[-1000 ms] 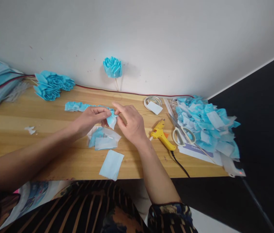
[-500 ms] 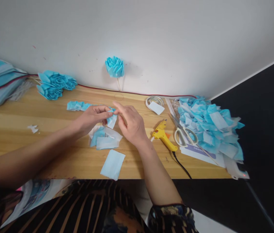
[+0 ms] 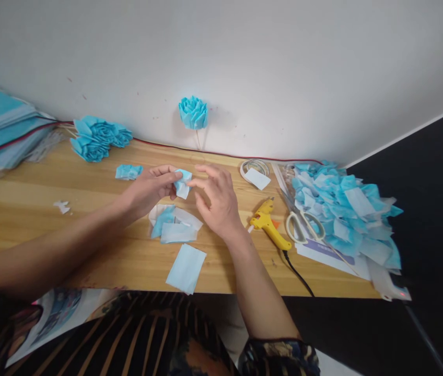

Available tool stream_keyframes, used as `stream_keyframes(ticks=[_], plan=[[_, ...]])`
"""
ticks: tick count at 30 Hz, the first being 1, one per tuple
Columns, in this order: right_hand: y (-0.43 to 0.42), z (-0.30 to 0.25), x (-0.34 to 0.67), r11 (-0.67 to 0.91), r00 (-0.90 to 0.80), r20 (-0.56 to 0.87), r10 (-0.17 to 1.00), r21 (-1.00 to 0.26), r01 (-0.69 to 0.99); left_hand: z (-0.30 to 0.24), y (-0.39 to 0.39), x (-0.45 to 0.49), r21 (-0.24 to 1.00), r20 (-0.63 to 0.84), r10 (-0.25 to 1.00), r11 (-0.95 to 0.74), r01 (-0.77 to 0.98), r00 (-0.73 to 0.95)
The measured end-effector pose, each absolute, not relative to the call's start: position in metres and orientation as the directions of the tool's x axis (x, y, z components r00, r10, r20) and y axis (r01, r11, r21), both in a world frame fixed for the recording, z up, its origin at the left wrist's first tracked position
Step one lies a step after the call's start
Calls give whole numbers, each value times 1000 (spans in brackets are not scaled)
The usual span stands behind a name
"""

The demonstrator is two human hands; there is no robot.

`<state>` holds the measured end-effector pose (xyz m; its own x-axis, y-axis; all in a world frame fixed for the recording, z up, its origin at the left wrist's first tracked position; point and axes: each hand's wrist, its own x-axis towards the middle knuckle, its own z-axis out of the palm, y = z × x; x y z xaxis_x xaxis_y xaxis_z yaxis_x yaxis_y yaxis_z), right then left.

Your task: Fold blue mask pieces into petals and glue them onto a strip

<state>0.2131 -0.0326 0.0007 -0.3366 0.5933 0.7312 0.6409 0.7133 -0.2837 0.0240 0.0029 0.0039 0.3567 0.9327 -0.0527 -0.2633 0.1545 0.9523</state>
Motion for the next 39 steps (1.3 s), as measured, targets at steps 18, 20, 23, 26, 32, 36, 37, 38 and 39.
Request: stream_keyframes(ticks=[18,20,23,26,32,36,37,38,39], plan=[[-32,-3,209,707,-374,742,557,-186,683,1,0,26,954,-39,928,145,-262,370],[-32,-2,210,702,-367,747,554,-183,688,1,0,26,960,-42,930,138,-242,366],[-32,-1,210,691,-358,743,565,-190,697,3,-1,26,968,-36,931,123,-218,363],[-32,-2,209,687,-346,732,587,-224,691,5,-2,27,975,-16,936,93,-203,352],[-35,-7,204,640,-170,709,684,-472,606,10,-5,28,989,-17,948,62,-134,319],[-36,-11,202,559,-91,618,781,-627,542,11,-5,28,989,-3,948,49,-138,317],[-35,-12,202,553,-80,614,786,-638,536,11,-5,29,989,-2,949,50,-142,317],[-35,-12,202,553,-71,618,783,-640,534,11,-5,29,988,-3,949,51,-144,314],[-35,-12,203,558,-68,627,776,-634,535,11,-5,29,988,-5,950,53,-145,313]])
